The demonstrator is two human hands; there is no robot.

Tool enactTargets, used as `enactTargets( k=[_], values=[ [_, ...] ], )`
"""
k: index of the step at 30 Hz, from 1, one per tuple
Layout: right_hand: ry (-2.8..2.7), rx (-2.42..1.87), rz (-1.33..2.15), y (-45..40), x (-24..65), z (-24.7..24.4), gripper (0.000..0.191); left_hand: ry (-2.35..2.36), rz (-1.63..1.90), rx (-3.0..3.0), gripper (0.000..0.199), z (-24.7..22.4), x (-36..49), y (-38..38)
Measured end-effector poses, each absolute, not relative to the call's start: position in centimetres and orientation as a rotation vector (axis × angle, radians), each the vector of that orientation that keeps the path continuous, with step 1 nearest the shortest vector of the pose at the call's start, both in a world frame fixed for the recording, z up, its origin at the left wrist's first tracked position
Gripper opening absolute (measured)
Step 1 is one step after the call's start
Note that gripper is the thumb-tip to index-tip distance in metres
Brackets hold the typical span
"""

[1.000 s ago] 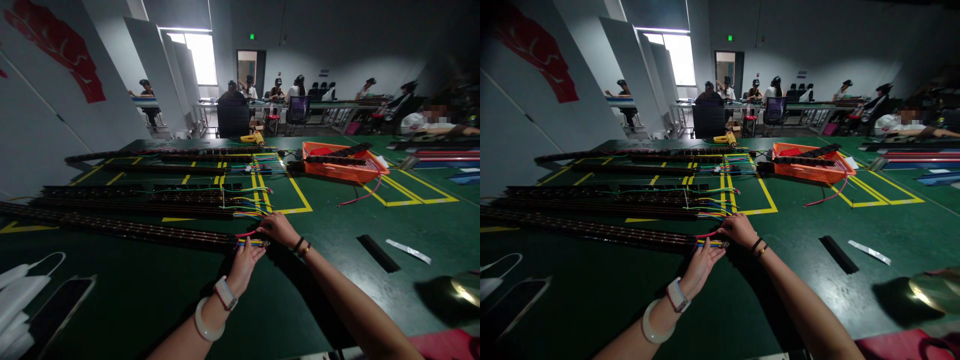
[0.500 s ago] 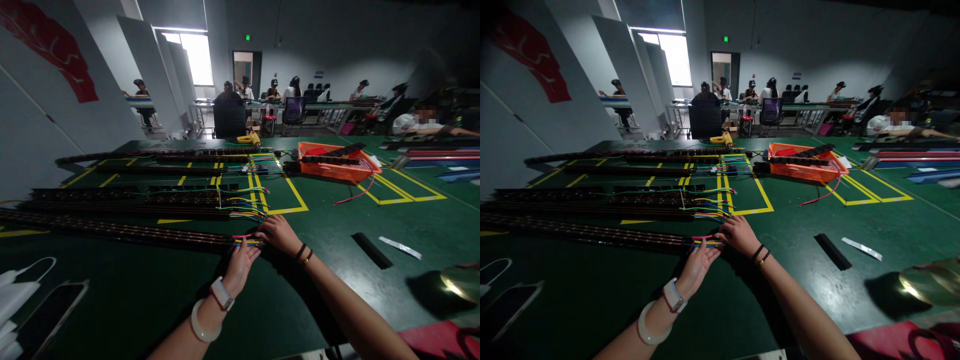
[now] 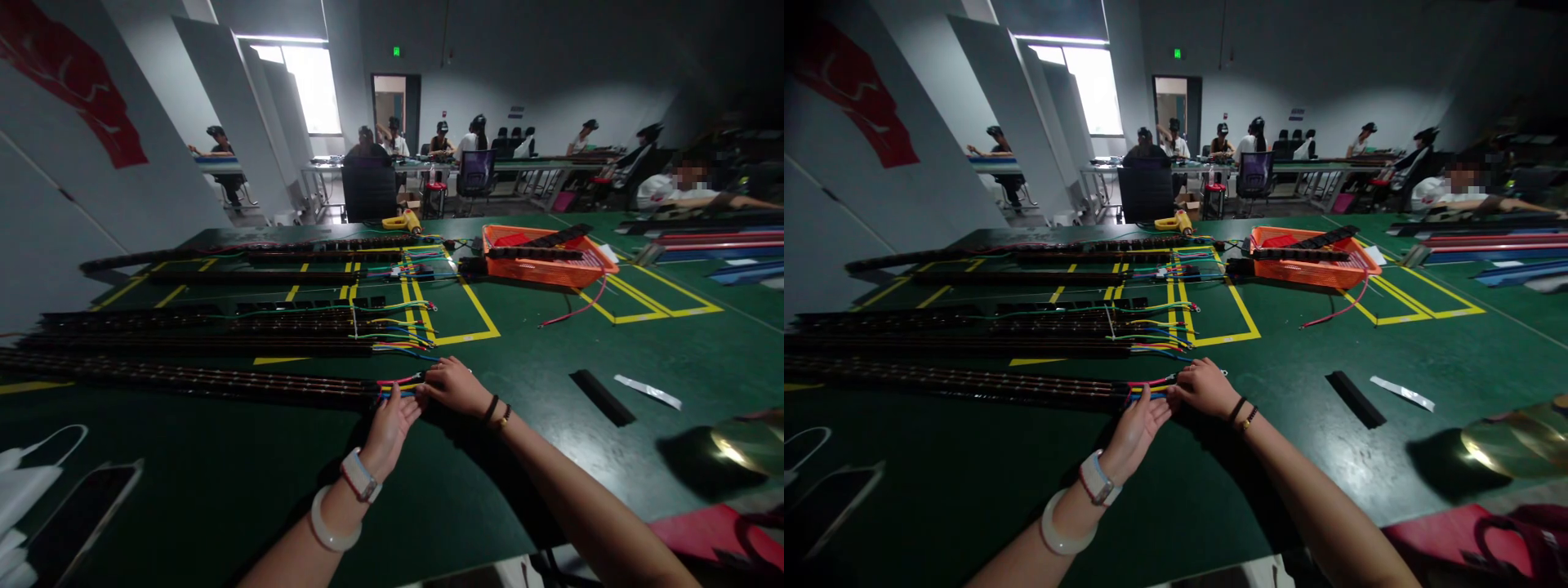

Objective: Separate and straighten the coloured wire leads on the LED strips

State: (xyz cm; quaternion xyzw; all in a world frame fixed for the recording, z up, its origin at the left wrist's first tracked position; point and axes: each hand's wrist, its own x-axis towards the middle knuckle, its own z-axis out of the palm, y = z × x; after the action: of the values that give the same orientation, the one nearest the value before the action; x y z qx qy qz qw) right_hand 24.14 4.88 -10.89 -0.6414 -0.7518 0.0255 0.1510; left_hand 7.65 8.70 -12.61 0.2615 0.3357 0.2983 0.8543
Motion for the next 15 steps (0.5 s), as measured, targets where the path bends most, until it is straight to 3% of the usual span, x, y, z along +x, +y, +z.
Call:
enactTargets(
  k=[15],
  values=[
    [-2.040, -1.961, 0.024, 7.5, 24.5, -12.3, 0.034, 0.676, 0.613, 0.627, 0.038, -12.3, 7.3, 8.2]
  ],
)
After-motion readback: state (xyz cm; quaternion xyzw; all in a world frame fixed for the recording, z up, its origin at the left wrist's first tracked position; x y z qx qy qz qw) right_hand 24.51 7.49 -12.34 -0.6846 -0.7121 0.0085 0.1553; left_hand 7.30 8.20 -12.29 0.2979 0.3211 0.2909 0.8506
